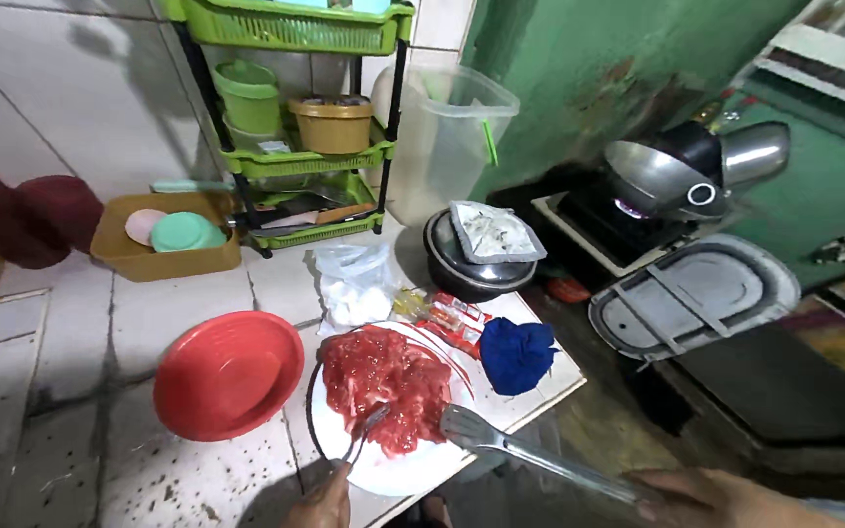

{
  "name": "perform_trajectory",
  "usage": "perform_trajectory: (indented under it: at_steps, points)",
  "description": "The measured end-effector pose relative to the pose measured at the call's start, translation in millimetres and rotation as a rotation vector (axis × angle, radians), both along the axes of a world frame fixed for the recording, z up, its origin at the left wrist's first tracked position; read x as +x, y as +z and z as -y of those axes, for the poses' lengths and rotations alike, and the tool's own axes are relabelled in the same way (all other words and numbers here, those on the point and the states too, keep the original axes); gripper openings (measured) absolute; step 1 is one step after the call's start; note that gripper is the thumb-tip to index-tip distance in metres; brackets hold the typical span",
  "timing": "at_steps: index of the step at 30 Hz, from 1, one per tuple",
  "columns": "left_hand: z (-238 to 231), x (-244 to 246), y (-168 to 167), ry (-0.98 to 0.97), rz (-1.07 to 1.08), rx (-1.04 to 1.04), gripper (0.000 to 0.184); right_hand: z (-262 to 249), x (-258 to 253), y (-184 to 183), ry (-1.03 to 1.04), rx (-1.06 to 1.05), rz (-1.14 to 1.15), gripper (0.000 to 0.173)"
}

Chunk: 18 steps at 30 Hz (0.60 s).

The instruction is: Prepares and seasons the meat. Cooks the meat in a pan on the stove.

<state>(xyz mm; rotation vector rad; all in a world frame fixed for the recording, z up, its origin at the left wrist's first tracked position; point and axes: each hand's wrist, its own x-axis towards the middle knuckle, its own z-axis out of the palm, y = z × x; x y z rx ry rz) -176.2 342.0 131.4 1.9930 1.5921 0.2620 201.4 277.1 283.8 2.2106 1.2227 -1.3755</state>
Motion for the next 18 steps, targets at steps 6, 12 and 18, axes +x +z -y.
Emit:
perform_trajectory:
  at_steps: [6,12,18]
  points:
    - [0.7,-10.2,-5.0,-0.009,0.059,-0.001,0.035,-38.2,-17.6,28.5,-0.055,-0.216,0.055,0.035]
    - [3.5,-16.6,-10.2,0.008,0.099,0.014,0.034,-67.1,-39.5,31.7,-0.037,-0.27,0.089,0.034]
    - [2.0,-25.1,-4.0,0.021,0.152,-0.092,0.037,-56.8,-22.5,-3.6,-0.016,-0.198,-0.047,0.039]
